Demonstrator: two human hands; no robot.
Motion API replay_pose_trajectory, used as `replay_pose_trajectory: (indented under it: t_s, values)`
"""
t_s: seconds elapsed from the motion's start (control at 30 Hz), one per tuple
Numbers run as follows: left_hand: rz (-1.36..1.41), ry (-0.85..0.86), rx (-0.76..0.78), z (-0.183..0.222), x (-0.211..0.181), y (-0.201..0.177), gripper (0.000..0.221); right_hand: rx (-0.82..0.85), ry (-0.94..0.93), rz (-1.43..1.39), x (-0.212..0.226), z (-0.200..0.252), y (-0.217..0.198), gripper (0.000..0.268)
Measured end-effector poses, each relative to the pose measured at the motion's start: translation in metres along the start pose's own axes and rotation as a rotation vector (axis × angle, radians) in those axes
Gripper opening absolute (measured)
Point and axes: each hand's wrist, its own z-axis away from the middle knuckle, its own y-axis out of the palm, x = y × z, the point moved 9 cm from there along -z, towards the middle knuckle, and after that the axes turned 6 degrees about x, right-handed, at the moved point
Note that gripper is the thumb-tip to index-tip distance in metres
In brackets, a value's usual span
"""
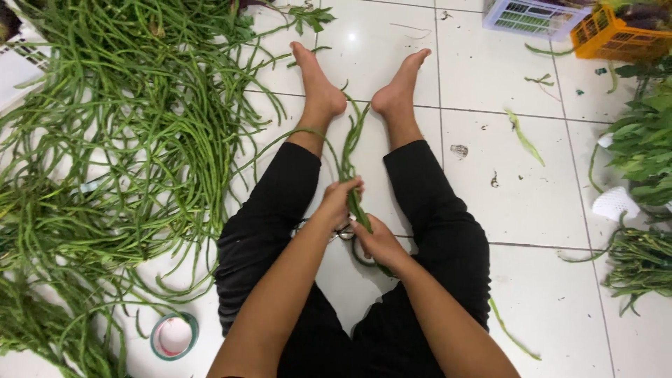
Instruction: The person is sitting on the floor, organizing long beans into bundles and securing them with green tape.
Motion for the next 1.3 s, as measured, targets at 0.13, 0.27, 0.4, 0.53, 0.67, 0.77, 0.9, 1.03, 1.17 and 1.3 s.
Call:
replay_pose_trajectory:
  t_s: [0.13, 0.27, 0.4, 0.53, 0.67, 0.77, 0.9, 1.03, 1.17, 1.3]
  values:
    - [0.115, 0.015, -0.039, -0.022, -0.029, -0.008, 0.02, 0.034, 0.032, -0.024, 0.007, 0.018, 0.004, 0.031]
    - [0.147, 0.747, 0.155, -0.06, -0.222, 0.044, 0.097, 0.141, 0.058, -0.06, 0.003, 0.034, 0.005, 0.02]
    - [-0.008, 0.213, -0.171, -0.056, -0.136, 0.002, 0.02, 0.004, 0.051, -0.034, 0.0, 0.026, -0.015, 0.02]
    - [-0.348, 0.384, -0.119, -0.007, -0.213, 0.079, 0.028, -0.124, -0.062, -0.1, 0.021, 0.016, -0.029, 0.018]
    - [-0.507, 0.423, -0.092, -0.014, -0.234, 0.122, 0.042, -0.164, -0.122, -0.291, 0.019, -0.005, -0.035, 0.016]
    - [-0.511, 0.49, 0.042, -0.036, -0.222, 0.132, 0.037, -0.244, -0.126, -0.3, 0.023, -0.011, -0.043, 0.025]
    - [-0.297, 0.414, -0.027, -0.038, -0.253, 0.114, 0.094, -0.256, -0.036, -0.375, 0.003, -0.023, -0.046, 0.021]
    - [0.234, 0.405, -0.02, -0.025, -0.28, 0.107, 0.107, -0.24, 0.02, -0.379, 0.002, -0.023, -0.038, 0.02]
    - [-1.065, -0.06, 0.109, -0.003, -0.029, 0.014, 0.089, -0.163, 0.012, -0.274, -0.027, -0.048, -0.029, 0.023]
    - [-0.868, -0.201, 0.198, 0.029, 0.029, 0.002, 0.086, -0.128, -0.059, -0.237, -0.055, -0.072, -0.029, 0.025]
